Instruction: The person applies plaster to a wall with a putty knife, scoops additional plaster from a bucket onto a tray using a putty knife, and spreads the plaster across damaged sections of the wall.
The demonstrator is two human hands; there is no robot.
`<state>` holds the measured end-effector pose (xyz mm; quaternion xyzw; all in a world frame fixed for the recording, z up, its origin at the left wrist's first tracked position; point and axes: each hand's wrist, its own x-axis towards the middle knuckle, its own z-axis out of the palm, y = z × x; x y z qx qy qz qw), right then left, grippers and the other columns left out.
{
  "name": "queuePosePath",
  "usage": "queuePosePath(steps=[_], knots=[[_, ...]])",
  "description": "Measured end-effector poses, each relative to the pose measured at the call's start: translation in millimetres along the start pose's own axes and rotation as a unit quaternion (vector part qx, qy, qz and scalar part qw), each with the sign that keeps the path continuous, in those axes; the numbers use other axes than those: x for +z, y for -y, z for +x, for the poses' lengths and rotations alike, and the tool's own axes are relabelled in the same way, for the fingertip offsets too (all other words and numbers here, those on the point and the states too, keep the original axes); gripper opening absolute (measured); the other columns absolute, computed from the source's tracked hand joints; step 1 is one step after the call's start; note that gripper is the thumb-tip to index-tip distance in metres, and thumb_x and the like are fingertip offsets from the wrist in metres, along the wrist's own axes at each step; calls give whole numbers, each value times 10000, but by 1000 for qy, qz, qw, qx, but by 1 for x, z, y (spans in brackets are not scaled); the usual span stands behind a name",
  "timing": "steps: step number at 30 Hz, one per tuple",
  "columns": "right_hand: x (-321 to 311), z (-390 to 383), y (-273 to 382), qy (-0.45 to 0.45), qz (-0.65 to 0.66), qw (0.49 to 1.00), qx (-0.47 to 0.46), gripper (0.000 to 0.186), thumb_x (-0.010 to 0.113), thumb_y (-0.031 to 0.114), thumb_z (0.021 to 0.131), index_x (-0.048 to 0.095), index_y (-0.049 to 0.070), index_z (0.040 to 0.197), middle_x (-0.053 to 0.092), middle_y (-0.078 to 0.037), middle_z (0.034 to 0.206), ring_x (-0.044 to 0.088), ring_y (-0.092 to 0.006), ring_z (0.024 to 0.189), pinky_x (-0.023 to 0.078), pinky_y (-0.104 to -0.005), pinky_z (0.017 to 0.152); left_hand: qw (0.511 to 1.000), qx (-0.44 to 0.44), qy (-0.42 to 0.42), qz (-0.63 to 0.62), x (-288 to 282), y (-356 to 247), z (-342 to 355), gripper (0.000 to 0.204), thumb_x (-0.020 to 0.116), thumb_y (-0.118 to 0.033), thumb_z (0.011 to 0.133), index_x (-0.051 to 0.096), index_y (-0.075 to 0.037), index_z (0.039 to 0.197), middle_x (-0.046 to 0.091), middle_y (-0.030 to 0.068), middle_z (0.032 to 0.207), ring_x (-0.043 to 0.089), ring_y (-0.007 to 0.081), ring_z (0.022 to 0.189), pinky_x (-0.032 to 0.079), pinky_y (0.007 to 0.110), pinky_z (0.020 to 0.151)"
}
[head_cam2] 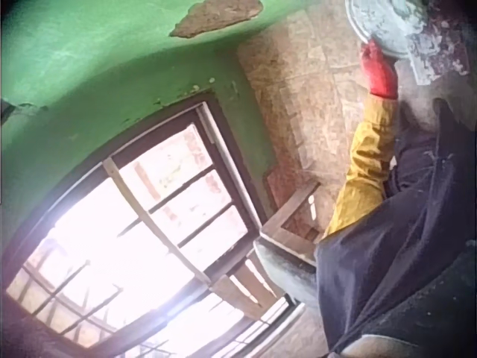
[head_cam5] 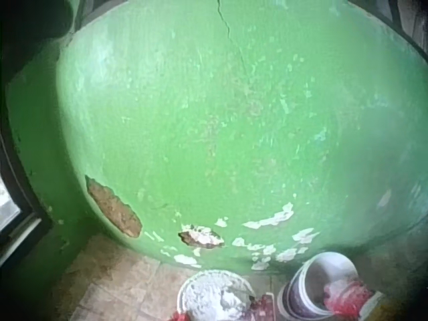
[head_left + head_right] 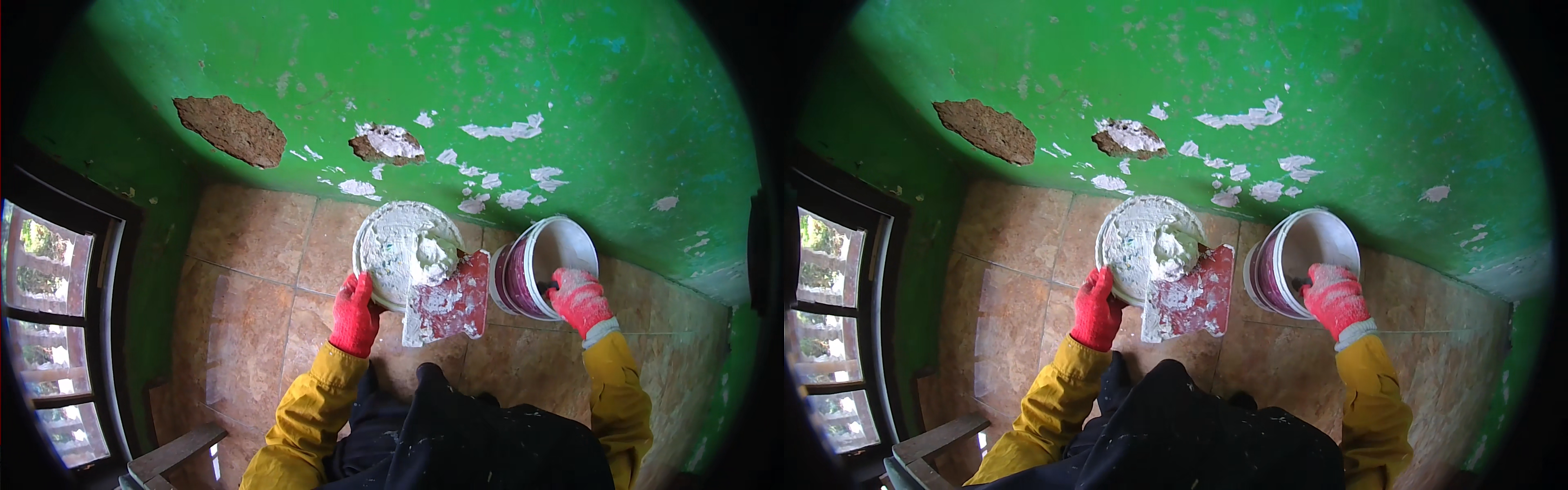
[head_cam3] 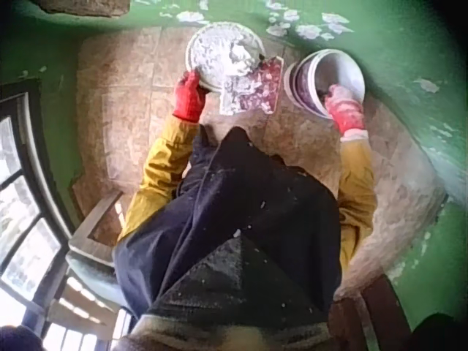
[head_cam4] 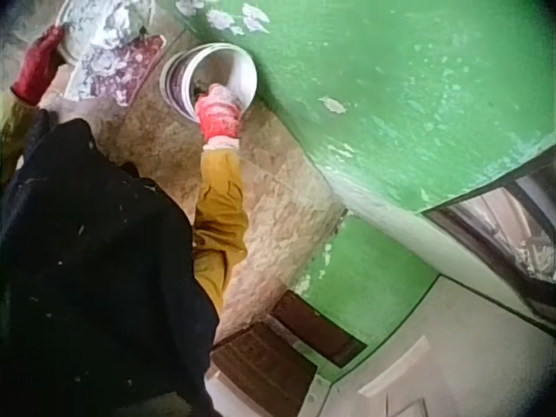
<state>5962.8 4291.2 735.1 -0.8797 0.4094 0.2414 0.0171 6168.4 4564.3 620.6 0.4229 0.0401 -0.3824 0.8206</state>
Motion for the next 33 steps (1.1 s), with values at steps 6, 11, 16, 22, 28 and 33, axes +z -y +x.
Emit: queuePosePath(steps=[6,11,16,22,28,33], knots=[[-26,-30,41,-288,29,947,-140,409,642,296,765,552,19,1052,608,-176,963,576,-338,936,454,-425,804,999,21,-13,-25,-22,-21,-4,271,398,-194,946,464,-5,1128,568,147,1077,598,269,939,519,436,788],[7,-20,98,19,395,903,-169,342,614,222,829,517,23,1090,590,-134,1008,605,-270,835,487,-354,755,995,53,-19,-76,-22,-39,0,257,416,-188,942,455,-19,1132,565,135,1076,596,252,933,523,433,776],[-1,-14,161,259,661,697,-100,136,551,126,866,509,51,971,561,-27,898,598,-159,742,488,-266,640,990,100,-35,-95,-36,-61,-8,265,418,-177,941,432,-19,1154,553,139,1102,590,254,952,522,425,782],[-12,-11,216,229,681,683,-134,146,514,71,877,530,82,1022,569,1,914,576,-113,789,490,-259,621,987,157,-42,-19,-46,-95,-9,303,435,-183,936,434,-16,1189,552,128,1131,578,241,974,499,408,801],[12,-1,256,250,752,583,-182,382,481,20,871,438,80,1246,570,-8,1002,548,-104,827,495,-272,652,987,134,-80,24,-57,-114,-6,214,455,-163,932,491,-35,1100,597,71,981,574,140,833,471,267,706],[-1,-18,267,164,749,599,-231,735,436,-57,815,74,120,1430,497,-78,1169,524,-142,950,489,-290,738,987,134,-65,-54,-71,-131,1,217,448,-156,934,492,-17,1094,600,69,969,576,135,824,464,283,753]])
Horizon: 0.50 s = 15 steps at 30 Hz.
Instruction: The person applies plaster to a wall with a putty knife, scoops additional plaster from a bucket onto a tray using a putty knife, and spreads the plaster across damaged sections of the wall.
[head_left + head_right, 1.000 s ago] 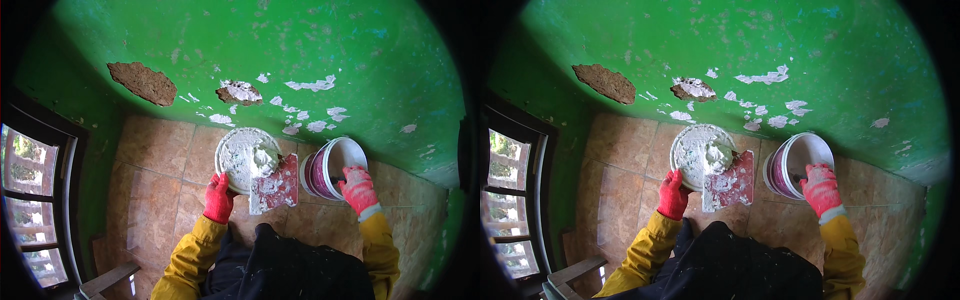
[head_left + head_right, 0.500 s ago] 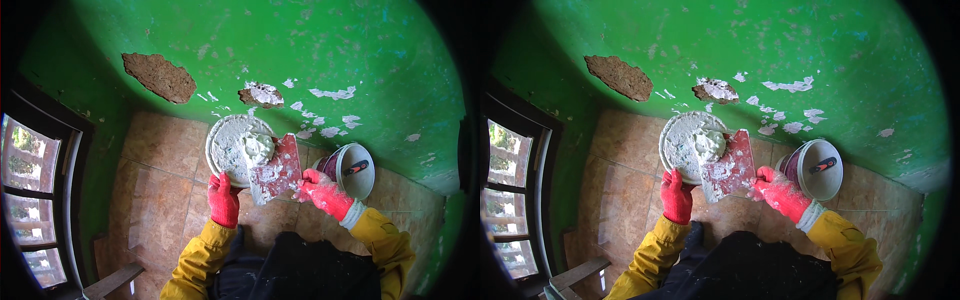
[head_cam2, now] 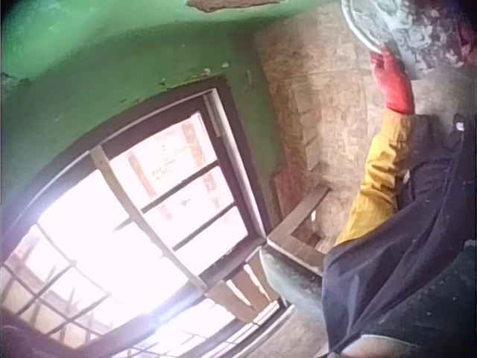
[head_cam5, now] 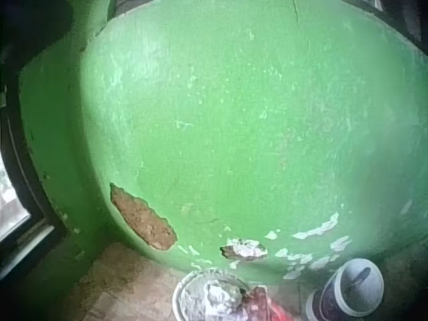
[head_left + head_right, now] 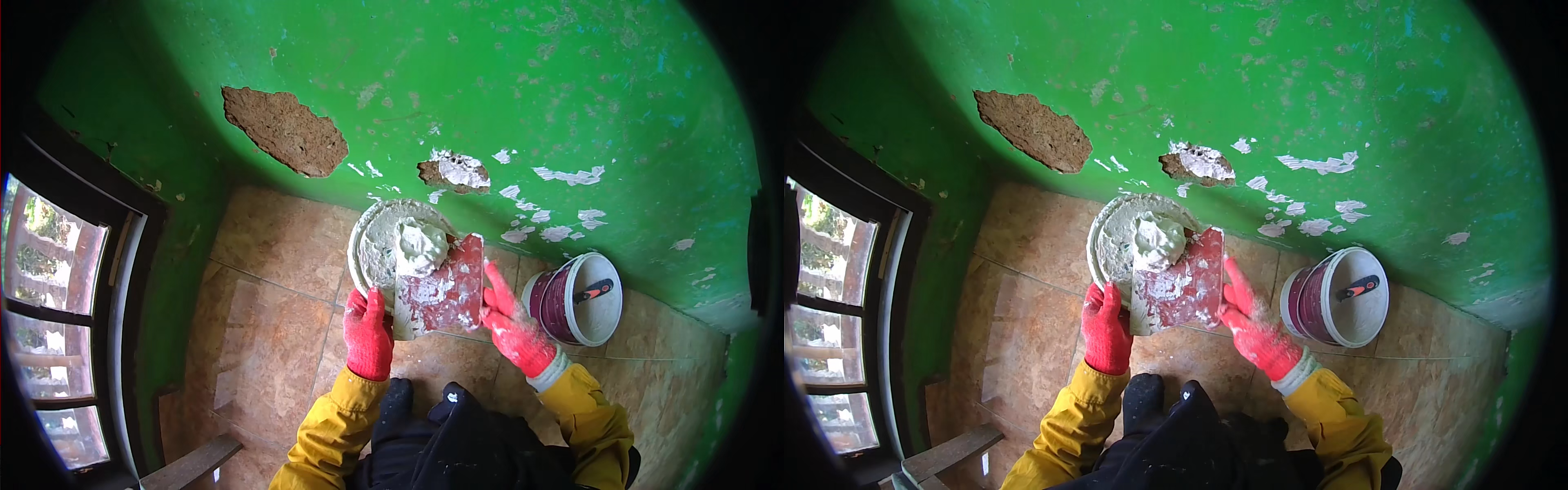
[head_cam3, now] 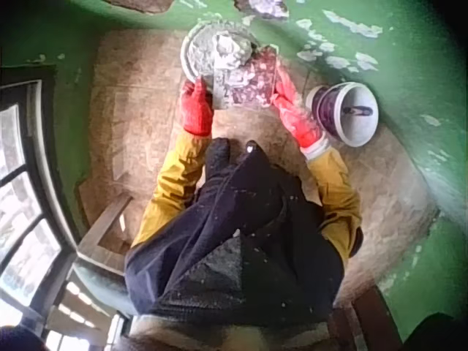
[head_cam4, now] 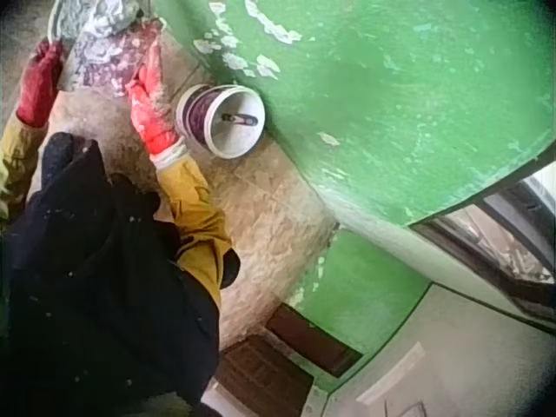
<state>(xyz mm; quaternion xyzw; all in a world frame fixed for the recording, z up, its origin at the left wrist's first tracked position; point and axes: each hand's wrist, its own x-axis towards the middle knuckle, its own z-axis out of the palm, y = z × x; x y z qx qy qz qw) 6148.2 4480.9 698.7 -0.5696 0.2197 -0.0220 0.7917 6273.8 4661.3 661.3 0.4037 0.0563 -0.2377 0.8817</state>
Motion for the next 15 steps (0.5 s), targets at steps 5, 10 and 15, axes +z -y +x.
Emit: queuePosePath(steps=[5,10,15], knots=[[-10,-2,16,13,-378,915,-137,694,505,-65,746,262,102,1375,494,-119,1209,505,-276,1099,477,-347,781,998,-51,9,-19,-1,-8,8,194,436,-155,936,506,-21,1057,600,74,964,581,145,817,476,298,735],[-22,9,17,-80,-710,585,-384,444,635,101,736,557,167,1168,514,-96,1154,519,-276,990,437,-419,825,995,-97,6,6,10,-11,13,178,473,-189,925,539,-42,999,596,37,870,560,111,751,459,259,679],[-20,21,40,2,-758,483,-437,339,576,162,728,607,181,1065,513,-54,1182,444,-241,1113,421,-399,907,993,-107,-2,44,7,-8,22,156,509,-219,909,553,-71,883,537,-14,721,496,74,627,405,226,574]])
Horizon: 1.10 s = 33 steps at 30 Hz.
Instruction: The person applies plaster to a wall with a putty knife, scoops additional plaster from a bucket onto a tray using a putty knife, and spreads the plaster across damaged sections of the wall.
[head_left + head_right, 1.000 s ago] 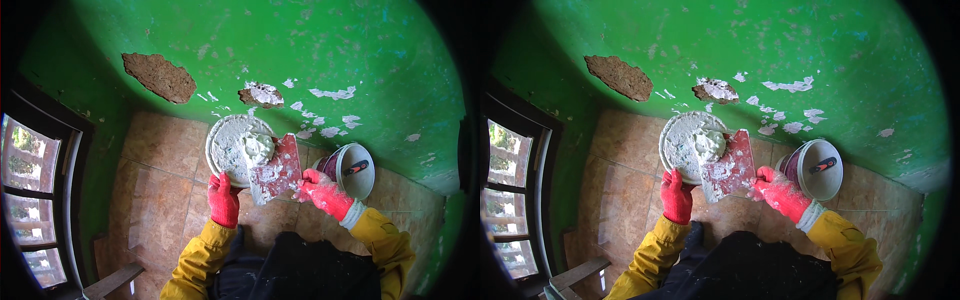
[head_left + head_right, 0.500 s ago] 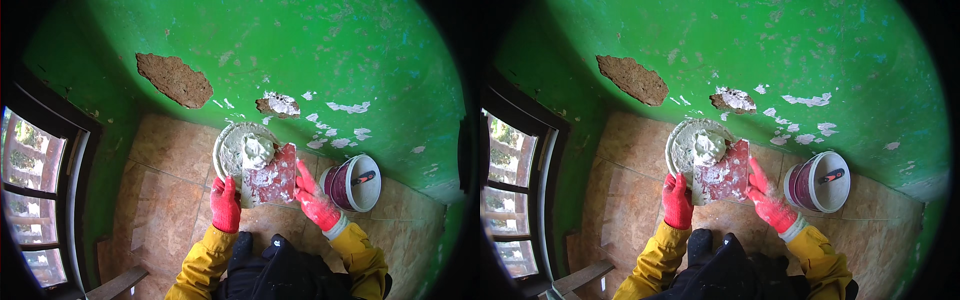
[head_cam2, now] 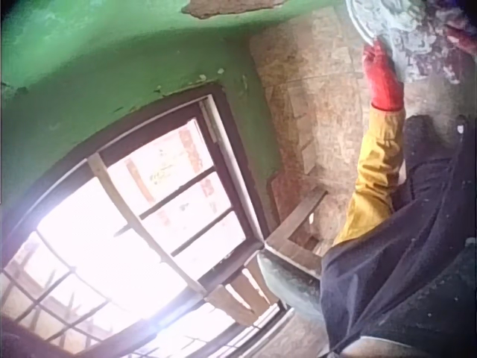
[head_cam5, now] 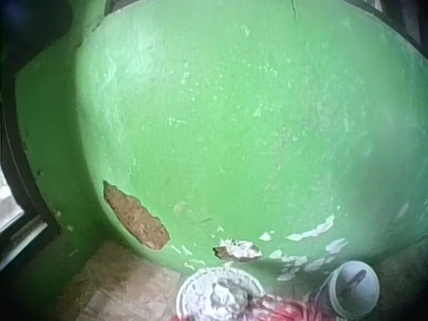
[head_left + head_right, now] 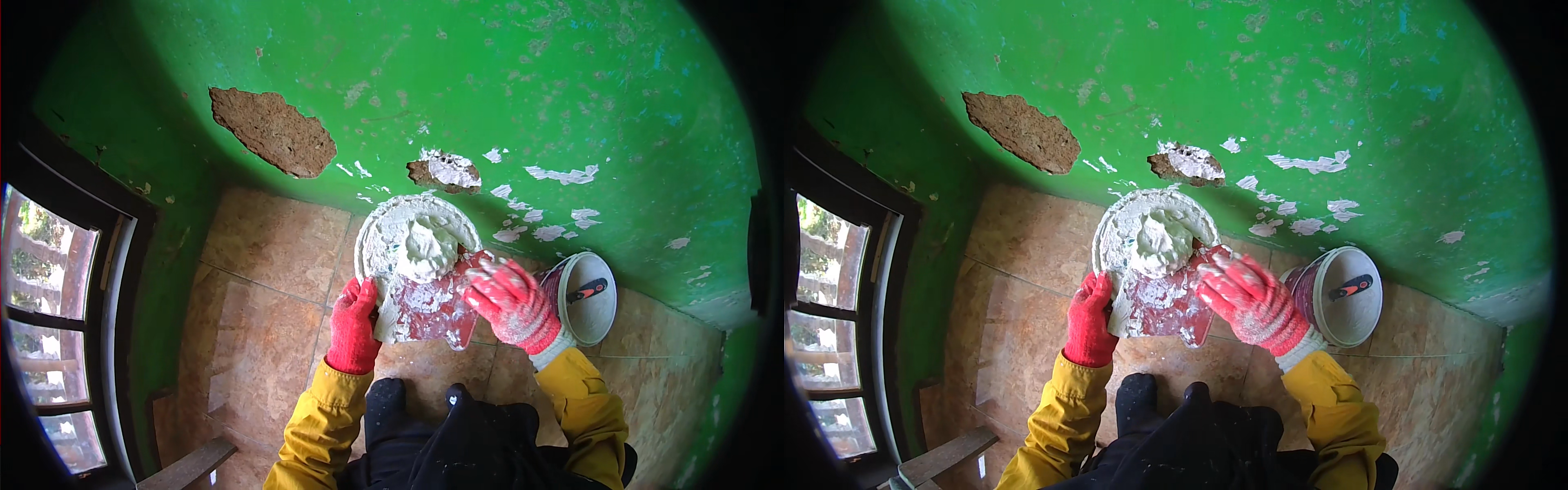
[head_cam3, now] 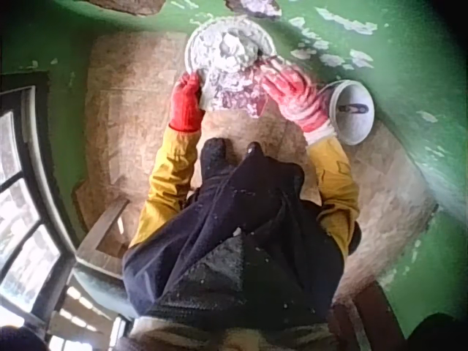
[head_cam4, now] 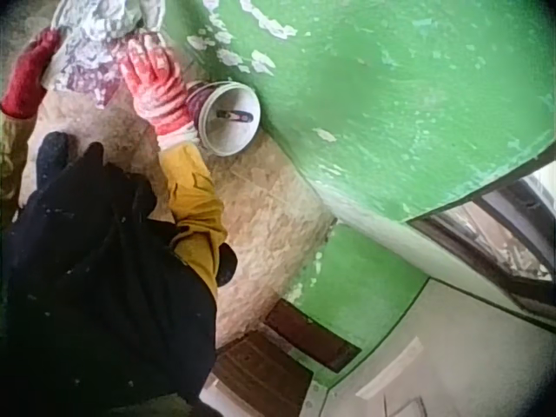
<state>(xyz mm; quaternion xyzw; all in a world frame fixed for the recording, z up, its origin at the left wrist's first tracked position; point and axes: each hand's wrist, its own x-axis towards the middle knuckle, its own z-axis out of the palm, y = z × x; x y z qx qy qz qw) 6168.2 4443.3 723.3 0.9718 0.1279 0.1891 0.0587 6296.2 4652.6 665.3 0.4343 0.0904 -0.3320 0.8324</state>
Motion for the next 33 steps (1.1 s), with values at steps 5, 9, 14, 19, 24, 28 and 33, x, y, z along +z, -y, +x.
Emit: queuePosePath(steps=[5,9,14,19,24,28,33], knots=[[7,9,-8,59,34,996,-52,335,527,155,764,589,96,1089,508,-80,1187,445,-254,1123,420,-386,942,999,-6,-16,31,-2,-6,16,178,526,-232,900,536,-95,787,464,-42,631,432,59,545,345,205,506],[5,12,-11,86,63,993,-57,346,528,158,756,592,101,1091,520,-74,1187,467,-247,1103,445,-379,889,994,-23,31,103,-2,-15,27,173,493,-207,910,547,-48,869,552,12,753,517,109,626,434,243,588],[18,14,-17,62,55,995,-50,348,530,152,732,605,106,1068,548,-61,1162,504,-243,1053,468,-384,843,996,-21,87,26,-4,-15,36,194,483,-175,918,543,-9,999,601,46,860,575,126,723,469,252,667],[26,21,-16,48,27,998,-8,373,545,127,713,605,119,1082,561,-54,1146,520,-239,1025,479,-364,823,994,-35,103,3,-16,6,55,209,468,-187,929,542,-3,993,608,39,848,572,114,716,461,242,653],[39,35,-27,-3,16,1000,26,375,577,86,666,621,113,1037,572,-57,1107,540,-254,989,487,-366,813,969,95,126,189,-24,19,72,259,484,-219,918,536,-8,1058,624,77,927,614,158,762,513,289,656],[48,51,-44,-37,40,998,43,388,571,52,641,628,104,1021,592,-58,1030,552,-253,972,484,-358,828,989,25,111,94,-25,16,83,283,494,-226,908,522,-14,1092,620,85,962,629,187,808,535,327,695],[54,80,-66,-14,87,993,79,371,575,7,635,627,95,991,602,-66,1020,555,-257,979,490,-355,817,991,-72,110,-9,-34,21,102,274,488,-231,911,525,-25,1089,624,74,942,626,176,781,530,316,669]])
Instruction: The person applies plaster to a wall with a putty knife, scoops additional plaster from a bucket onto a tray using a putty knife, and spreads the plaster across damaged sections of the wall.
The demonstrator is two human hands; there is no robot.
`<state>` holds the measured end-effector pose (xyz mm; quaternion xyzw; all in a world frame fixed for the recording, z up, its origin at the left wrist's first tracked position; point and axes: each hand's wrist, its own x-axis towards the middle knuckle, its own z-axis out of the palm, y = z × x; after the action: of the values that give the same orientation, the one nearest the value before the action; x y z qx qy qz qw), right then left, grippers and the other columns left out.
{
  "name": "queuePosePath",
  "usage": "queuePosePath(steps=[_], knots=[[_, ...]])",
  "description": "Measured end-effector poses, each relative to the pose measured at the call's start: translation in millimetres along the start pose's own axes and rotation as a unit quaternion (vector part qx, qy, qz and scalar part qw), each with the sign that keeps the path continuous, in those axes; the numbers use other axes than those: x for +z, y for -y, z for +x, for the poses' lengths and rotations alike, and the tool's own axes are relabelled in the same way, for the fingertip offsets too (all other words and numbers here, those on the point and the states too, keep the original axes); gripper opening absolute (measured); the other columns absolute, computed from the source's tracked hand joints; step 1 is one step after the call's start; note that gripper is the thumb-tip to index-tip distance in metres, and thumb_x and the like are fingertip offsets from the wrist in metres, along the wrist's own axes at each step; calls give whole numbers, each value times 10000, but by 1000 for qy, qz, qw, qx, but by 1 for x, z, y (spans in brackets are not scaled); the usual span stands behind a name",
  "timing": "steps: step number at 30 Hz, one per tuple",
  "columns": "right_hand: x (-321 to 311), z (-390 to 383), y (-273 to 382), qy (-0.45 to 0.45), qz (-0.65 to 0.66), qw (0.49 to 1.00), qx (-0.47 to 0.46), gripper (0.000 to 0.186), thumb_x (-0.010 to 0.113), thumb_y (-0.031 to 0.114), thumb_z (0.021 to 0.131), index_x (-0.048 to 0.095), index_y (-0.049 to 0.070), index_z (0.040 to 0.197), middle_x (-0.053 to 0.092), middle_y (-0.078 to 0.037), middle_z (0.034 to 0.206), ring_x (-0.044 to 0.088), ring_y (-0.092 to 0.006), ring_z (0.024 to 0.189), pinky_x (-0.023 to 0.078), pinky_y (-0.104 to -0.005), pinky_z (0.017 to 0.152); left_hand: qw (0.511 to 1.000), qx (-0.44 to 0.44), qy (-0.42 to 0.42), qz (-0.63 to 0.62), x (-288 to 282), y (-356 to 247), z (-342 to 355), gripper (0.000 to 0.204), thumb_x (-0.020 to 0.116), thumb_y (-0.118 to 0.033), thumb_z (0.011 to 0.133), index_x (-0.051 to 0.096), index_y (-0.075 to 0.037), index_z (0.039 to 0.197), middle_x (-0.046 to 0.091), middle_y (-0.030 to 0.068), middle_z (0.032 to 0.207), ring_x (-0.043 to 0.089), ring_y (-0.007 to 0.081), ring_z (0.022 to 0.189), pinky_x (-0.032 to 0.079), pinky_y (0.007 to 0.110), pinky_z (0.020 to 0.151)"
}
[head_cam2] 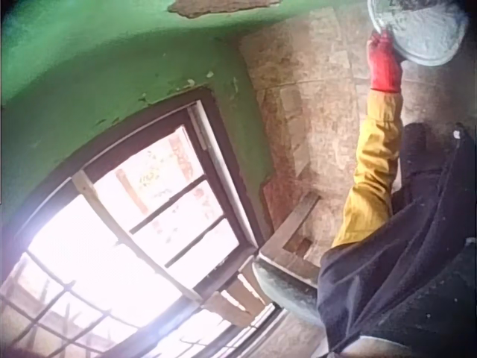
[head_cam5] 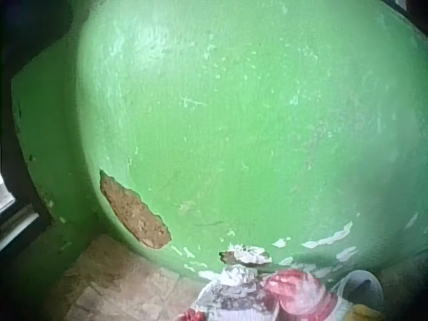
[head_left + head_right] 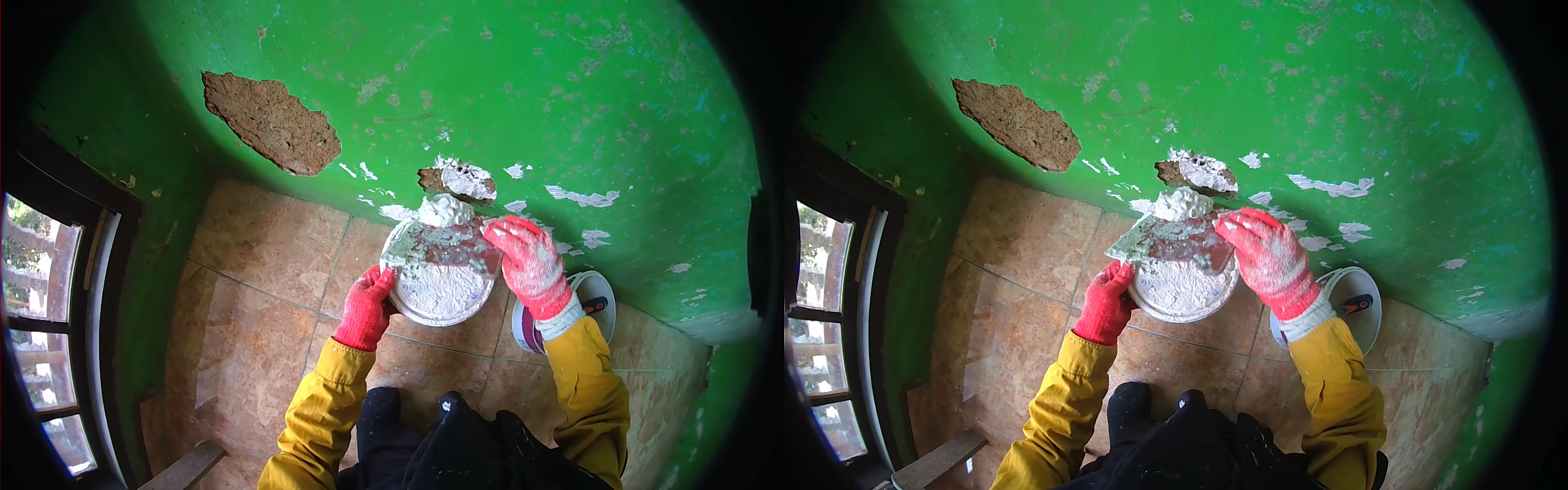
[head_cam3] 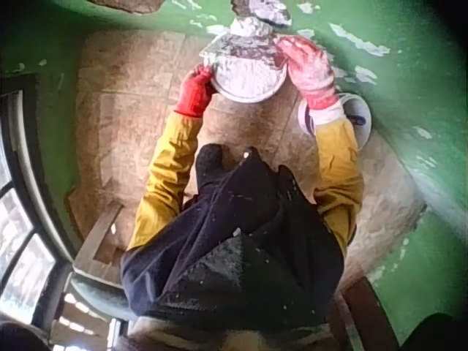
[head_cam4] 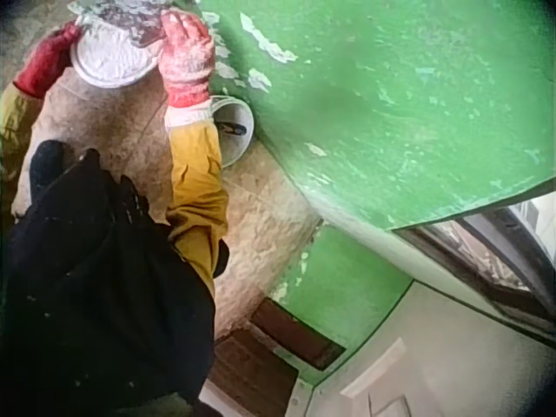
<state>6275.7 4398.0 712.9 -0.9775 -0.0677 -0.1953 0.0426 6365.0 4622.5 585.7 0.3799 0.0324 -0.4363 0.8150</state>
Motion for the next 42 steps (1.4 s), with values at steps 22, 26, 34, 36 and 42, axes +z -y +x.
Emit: queuePosePath(steps=[22,26,34,36,42], knots=[[-12,100,18,-55,-88,985,137,100,568,101,758,574,53,846,590,-154,777,566,-368,723,447,-457,624,998,-13,-25,51,-45,-42,36,281,501,-240,906,553,-20,1073,630,51,869,606,152,686,507,291,612],[-23,102,30,-45,-122,986,103,184,573,82,741,596,66,923,612,-145,831,582,-354,744,464,-440,639,998,-27,-32,51,-42,-48,31,249,481,-199,908,549,-7,1051,625,49,892,604,147,733,490,276,650],[-47,98,44,-27,-99,979,178,164,550,60,741,597,61,898,603,-151,800,584,-346,715,459,-426,623,997,-23,-32,69,-43,-56,27,238,489,-210,905,556,-24,1036,622,37,865,592,131,690,477,260,615],[-55,95,48,-21,-104,978,182,134,542,55,751,591,48,876,596,-158,767,580,-350,689,454,-417,599,997,-21,-35,70,-43,-55,30,241,491,-212,904,556,-25,1043,622,36,867,590,129,687,475,259,610],[-36,97,52,-20,-20,982,187,136,558,64,759,586,23,885,585,-171,745,573,-357,658,446,-421,579,997,-20,-30,63,-48,-54,33,277,488,-208,908,544,-7,1091,622,46,912,598,138,739,483,272,657]])
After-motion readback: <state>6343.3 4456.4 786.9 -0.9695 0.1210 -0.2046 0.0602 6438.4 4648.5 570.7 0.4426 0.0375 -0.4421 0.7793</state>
